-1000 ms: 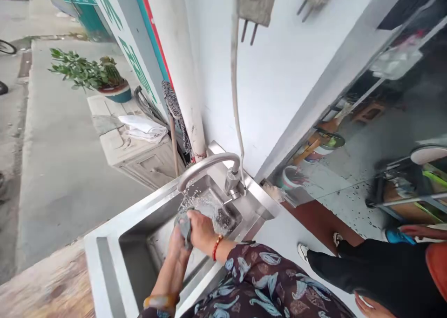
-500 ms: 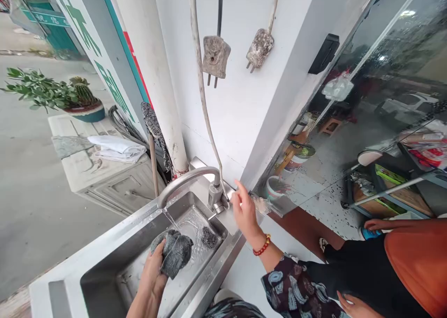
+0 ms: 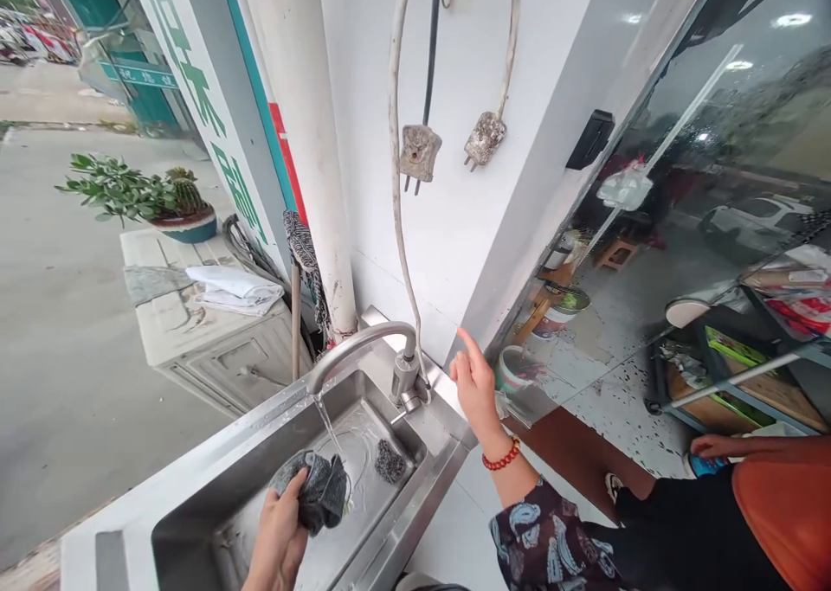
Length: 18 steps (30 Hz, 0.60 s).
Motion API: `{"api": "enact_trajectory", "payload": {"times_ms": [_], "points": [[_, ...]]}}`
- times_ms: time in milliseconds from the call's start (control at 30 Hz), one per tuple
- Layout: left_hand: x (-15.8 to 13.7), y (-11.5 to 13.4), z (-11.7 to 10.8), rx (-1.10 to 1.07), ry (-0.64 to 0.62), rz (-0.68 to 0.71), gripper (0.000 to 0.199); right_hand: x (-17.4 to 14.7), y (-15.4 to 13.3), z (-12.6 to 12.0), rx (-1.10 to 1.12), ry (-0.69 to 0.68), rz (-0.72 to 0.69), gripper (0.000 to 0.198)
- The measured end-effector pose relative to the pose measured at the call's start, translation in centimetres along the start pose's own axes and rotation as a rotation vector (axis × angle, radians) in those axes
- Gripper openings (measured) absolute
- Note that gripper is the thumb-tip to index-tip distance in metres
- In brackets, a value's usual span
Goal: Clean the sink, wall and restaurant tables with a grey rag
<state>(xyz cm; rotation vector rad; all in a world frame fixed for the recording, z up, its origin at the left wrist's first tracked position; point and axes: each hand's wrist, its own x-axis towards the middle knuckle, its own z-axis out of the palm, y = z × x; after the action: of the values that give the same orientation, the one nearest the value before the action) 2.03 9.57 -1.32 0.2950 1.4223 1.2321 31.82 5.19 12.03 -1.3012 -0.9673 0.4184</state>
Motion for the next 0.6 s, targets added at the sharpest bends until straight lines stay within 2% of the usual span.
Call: {"api": "enact_trajectory", "payload": {"times_ms": [67,167,233,300,367,400,500,533,600], "points": [[-0.1,0.4,-0.5,0.009,0.022,-0.007,0.022,1.1,-1.5,-0.7,0.037,0.085,-0.001,0.056],[-0.5,0.7,-0.7,0.035,0.047,-0.045,0.025,2.6,-4.5,-1.4,0.068,0.203,-0.126,0.056],[-0.9,0.9,-0.5,0.048,0.044,-0.054,0.027,1.7,-5.0,-0.1,0.037,0.081,-0.195,0.045],[-1.4,1.2,-0.1,0.051,0.032,-0.033,0.026,-1.0,-3.2,2.8,-0.011,-0.22,-0.192,0.038],[-2.1,1.6,0.2,0.032,0.013,0.003,0.026,-4.5,0.9,6.4,-0.03,-0.529,-0.082,0.036],[-2.6,2.0,0.4,0.015,-0.005,0.016,0.025,-6.2,3.3,8.2,-0.021,-0.612,0.022,0.039],[-4.2,3.1,1.1,-0.058,-0.075,0.007,0.02,-10.0,9.9,12.3,0.079,-0.6,0.441,0.057],[-4.6,3.5,1.3,-0.087,-0.097,-0.01,0.018,-10.8,11.3,13.2,0.115,-0.585,0.536,0.061],[-5.1,4.1,1.7,-0.146,-0.133,-0.037,0.017,-12.1,12.6,14.7,0.236,-0.611,0.64,0.064]]}}
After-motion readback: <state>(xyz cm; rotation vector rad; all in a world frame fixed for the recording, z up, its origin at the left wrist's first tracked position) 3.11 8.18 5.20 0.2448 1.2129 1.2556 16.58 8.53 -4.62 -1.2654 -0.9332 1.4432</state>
